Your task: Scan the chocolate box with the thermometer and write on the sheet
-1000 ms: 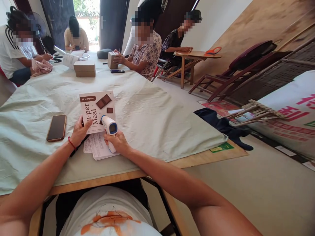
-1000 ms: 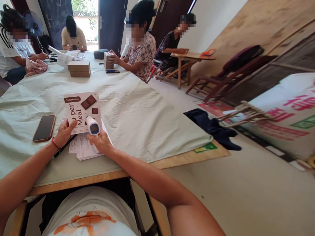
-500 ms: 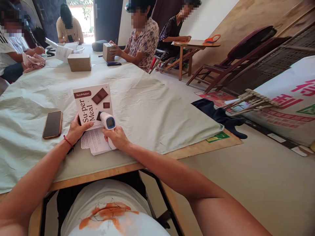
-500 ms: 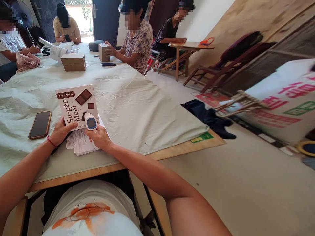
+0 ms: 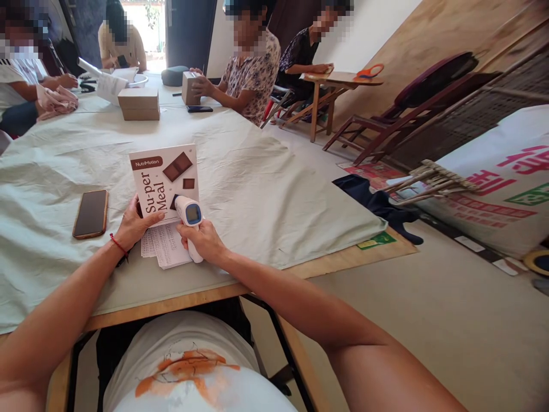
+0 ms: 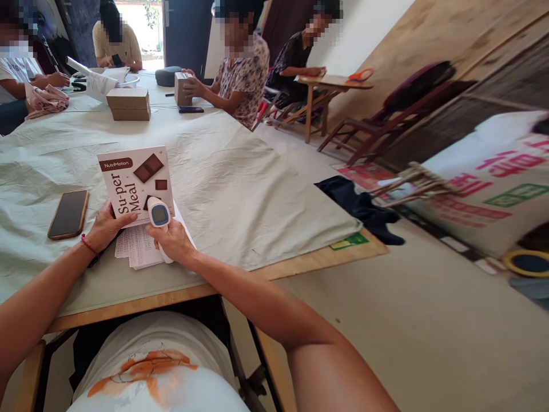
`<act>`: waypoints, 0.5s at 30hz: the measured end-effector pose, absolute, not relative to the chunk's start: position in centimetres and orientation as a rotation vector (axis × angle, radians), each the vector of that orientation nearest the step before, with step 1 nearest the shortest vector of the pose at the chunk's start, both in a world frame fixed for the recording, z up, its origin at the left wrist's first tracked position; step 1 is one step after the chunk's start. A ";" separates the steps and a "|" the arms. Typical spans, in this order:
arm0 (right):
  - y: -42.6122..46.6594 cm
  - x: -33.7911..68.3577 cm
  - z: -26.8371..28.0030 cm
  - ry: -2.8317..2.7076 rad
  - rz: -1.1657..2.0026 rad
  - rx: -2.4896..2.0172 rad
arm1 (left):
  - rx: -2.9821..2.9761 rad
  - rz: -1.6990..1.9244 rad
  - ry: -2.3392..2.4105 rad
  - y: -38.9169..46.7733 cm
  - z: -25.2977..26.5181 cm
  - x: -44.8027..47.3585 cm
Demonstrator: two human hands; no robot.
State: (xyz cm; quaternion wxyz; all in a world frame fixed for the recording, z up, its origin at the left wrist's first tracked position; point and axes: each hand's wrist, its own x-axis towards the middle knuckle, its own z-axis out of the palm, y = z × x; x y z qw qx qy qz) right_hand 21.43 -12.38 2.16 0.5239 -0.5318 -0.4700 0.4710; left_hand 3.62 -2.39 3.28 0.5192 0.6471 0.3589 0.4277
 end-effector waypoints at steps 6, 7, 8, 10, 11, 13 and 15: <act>-12.6 21.5 2.6 -1.176 1.096 -1.320 | 1.569 1.023 0.866 -2.4 3.3 3.6; -12.7 21.6 2.7 -1.181 1.083 -1.322 | 1.564 1.027 0.870 -2.3 3.3 3.6; -12.8 21.6 2.8 -1.182 1.070 -1.318 | 1.560 1.031 0.875 -2.3 3.2 3.6; -12.9 21.6 3.0 -1.182 1.060 -1.294 | 1.556 1.034 0.887 -2.2 3.1 3.5; -13.0 21.6 3.0 -1.185 1.065 -1.282 | 1.556 1.032 0.893 -2.2 3.1 3.5; -13.1 21.6 3.2 -1.191 1.077 -1.277 | 1.561 1.026 0.903 -2.2 3.2 3.5; -13.1 21.6 3.3 -1.201 1.081 -1.289 | 1.563 1.022 0.904 -2.2 3.3 3.4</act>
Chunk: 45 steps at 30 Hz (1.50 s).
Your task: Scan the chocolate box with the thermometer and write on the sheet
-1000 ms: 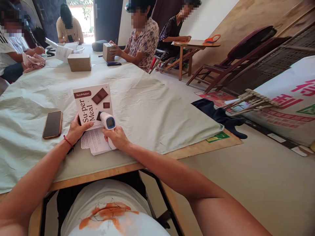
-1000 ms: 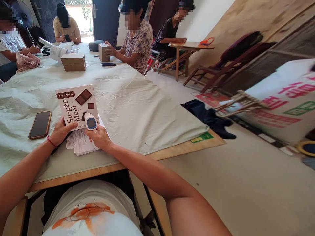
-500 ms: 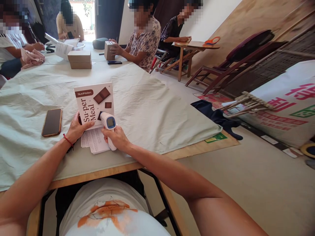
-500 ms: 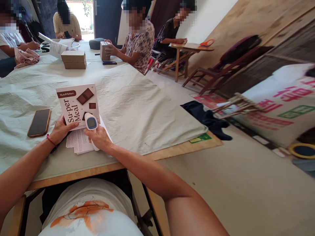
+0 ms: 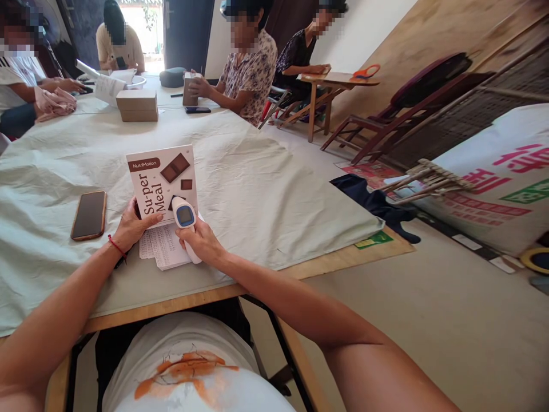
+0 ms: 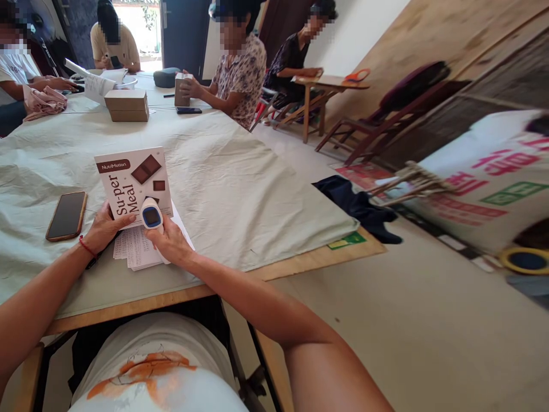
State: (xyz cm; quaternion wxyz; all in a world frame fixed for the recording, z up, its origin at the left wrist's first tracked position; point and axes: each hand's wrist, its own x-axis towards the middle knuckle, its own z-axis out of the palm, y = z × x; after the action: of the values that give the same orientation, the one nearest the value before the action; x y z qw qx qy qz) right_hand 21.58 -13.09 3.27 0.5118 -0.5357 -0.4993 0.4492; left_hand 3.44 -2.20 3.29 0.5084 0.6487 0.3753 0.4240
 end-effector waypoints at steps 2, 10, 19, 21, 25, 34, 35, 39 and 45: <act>-13.1 21.5 3.3 -1.213 1.074 -1.300 | 1.556 1.020 0.896 -2.2 3.3 3.4; -12.8 22.3 3.6 -1.301 1.055 -1.328 | 1.514 1.033 0.907 -2.2 3.0 3.4; -14.7 27.2 5.5 -1.889 0.646 -2.024 | 1.438 1.248 0.959 -1.4 2.2 3.4; -15.3 27.7 4.8 -1.942 0.427 -2.197 | 1.424 1.300 0.954 -0.9 1.8 3.4; -16.4 27.9 4.5 -2.016 0.039 -2.330 | 1.436 1.363 0.916 0.1 0.9 3.6; -10.8 19.4 7.3 -2.719 0.022 -1.536 | 1.402 1.287 0.781 0.8 1.6 3.4; -9.7 18.2 7.1 -2.708 0.019 -1.554 | 1.378 1.255 0.779 0.9 1.9 3.2; -7.2 15.6 6.6 -2.862 -0.098 -1.372 | 1.315 1.141 0.795 1.3 2.6 2.1; -8.1 17.9 5.5 -2.795 -0.079 -1.065 | 1.364 1.123 0.800 1.1 2.9 1.8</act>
State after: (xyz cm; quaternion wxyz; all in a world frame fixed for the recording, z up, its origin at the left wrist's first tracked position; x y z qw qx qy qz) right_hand 17.87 -8.14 5.50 0.0746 -0.3550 -0.9315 -0.0263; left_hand 1.84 1.12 2.92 0.5656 0.5799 0.3402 0.4776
